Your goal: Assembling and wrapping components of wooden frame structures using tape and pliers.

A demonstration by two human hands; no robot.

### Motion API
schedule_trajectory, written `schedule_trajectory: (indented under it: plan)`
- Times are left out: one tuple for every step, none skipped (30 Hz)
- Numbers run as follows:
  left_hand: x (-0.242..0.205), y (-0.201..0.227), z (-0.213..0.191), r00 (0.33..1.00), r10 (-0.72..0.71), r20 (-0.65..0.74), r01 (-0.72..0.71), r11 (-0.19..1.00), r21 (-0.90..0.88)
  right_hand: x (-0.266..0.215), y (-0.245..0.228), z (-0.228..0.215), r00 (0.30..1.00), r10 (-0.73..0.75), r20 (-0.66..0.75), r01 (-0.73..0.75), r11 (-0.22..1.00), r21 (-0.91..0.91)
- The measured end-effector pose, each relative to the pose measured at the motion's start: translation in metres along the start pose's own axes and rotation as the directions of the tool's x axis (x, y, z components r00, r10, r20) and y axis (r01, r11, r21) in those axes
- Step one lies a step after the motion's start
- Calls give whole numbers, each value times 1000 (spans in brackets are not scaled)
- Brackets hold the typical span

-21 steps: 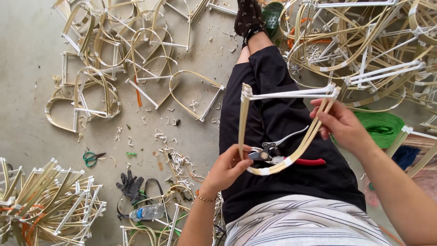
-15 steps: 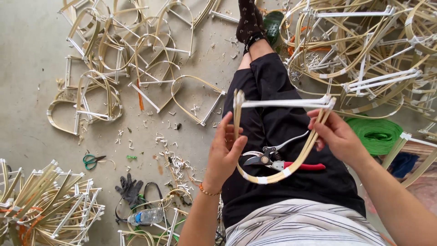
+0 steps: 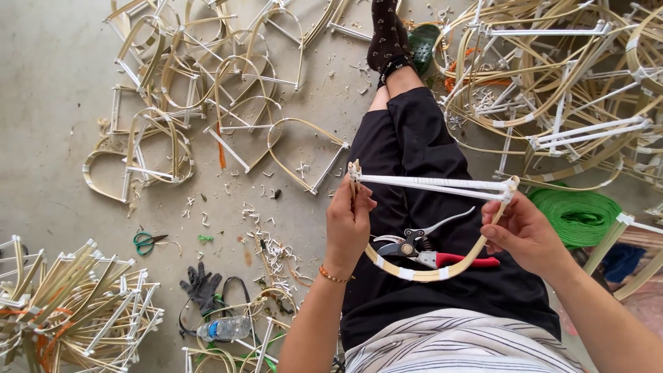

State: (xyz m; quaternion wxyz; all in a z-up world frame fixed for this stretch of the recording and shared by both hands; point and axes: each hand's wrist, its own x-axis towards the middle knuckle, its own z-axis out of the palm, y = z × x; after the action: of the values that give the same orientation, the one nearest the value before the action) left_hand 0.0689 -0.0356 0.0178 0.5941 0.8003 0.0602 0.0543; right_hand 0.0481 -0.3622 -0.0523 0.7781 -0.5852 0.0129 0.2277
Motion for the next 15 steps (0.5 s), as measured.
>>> schedule_trajectory:
  plan:
    - [0,1,0,1000,0,-3,0,1000,3,-1,0,1,1000,0,4,0,1000,2]
    - [0,1,0,1000,-8,-16,9,999,36,-3,1,2,999,-33,27,32,999,25]
    - [0,2,0,999,-17,-30,19,997,69,-5,1,4,997,-65,50,63,997,49]
    - [-1,-2,2,999,-16,-32,18,997,71,-9,2,3,996,-66,53,64,997,51]
    - [-2,-7,3,998,16,-59,-12,997,76,-12,2,4,998,-57,38,57,998,21]
    - [-2,-11,3,995,49,-91,-41,995,86,-13,3,4,998,-49,29,49,999,-6]
    - [-1,-8,5,994,50,-99,-41,995,93,-16,0,8,998,-51,39,51,999,-2]
    - [-1,-5,5,993,44,-112,-37,997,63,-19,-4,12,998,-52,17,52,999,-14]
    - [-1,-2,5,992,38,-124,-35,999,33,-21,-7,17,999,-54,-5,54,998,-26]
    - [-1,-3,5,990,38,-135,-33,999,39,-23,-9,20,999,-52,8,52,998,-23]
    - [-1,-4,5,990,48,-130,-47,999,14,-25,-10,23,996,-84,23,84,996,-8]
    - [0,-5,6,990,62,-123,-64,998,-15,-27,-12,24,992,-119,34,119,993,4]
    - [2,-3,5,989,63,-131,-66,998,-12,-26,-10,25,992,-120,42,120,993,3]
    - [4,-1,4,991,38,-127,-40,999,-13,-26,-9,26,990,-126,59,124,991,42]
    - [6,2,4,992,13,-122,-15,1000,-13,-27,-7,26,988,-133,75,127,989,81]
